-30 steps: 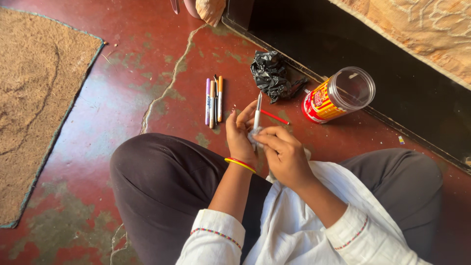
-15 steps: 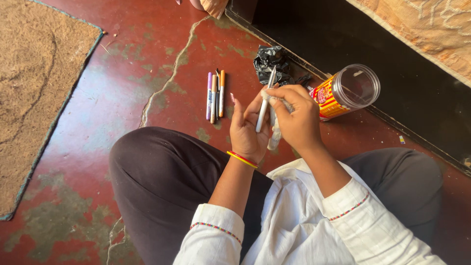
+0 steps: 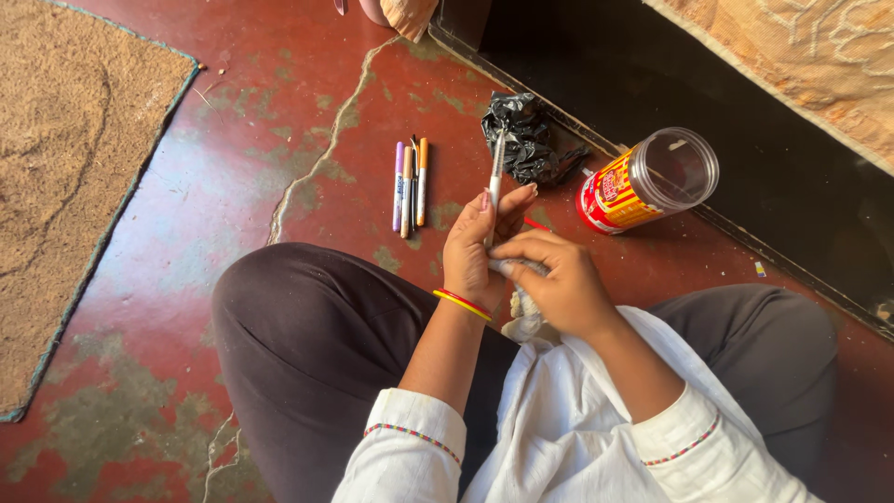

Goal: The person sits on the floor and wipes several markers with a cloth. They handle each marker individually, rubbing the body and cap with the cloth, then place them back on the floor.

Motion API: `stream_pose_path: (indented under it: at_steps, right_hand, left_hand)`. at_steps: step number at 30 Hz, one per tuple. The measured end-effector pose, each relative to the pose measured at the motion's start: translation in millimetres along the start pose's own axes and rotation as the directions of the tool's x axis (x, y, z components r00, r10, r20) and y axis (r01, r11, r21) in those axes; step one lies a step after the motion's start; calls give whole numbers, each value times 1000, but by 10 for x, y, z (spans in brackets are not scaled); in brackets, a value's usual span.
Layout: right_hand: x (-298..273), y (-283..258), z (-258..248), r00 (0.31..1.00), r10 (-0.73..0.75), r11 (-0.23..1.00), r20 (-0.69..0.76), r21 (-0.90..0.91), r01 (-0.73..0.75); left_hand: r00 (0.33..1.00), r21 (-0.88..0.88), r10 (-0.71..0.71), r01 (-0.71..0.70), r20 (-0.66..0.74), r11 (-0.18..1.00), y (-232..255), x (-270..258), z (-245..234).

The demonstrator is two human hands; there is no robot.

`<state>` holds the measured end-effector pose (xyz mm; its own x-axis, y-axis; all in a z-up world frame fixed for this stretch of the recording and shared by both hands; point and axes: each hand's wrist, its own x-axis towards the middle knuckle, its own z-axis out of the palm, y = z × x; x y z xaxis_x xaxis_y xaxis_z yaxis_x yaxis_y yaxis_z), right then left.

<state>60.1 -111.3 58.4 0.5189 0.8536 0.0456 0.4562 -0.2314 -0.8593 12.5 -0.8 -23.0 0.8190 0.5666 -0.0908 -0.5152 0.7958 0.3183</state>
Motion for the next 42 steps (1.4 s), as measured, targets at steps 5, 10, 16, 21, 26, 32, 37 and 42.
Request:
stream_pose_path:
  at_steps: [5,10,16,21,26,32,37,42]
  right_hand:
    - [57,63,-174,980,-9,974,-200,218,54]
    - [253,93,-305,950,70,961,-304,276,18]
    - [413,283,-201,963,267,717,-45,676,-168]
    - [365,519,-139,945,316,615,82,741,-270]
    - [387,661,-176,978,199,792,67,577,-200]
    - [318,525,-138,992,121,975,42,181,-127]
    - [286,473,-9,996,71,988,49,132,-77]
    - [282,563,-45,965,227,887,134,381,-261]
  left_hand:
    - [979,-17,23,-27,-201,999,-65,49,-223]
    - [972,159,29,9,-232,987,-115,56,-205]
    - [974,401,28,67,-226,913,-206,-15,-133]
    - [949,615,193,2,-251,789,-230,-90,-73]
    - [857,820,514,-323,42,472,44,-80,120]
    - [994,802,-28,102,-105,589,201,245,197]
    - [998,598,-58,61,-25,799,171,403,-89]
    - [995,586,-100,94,-22,805,72,523,-247]
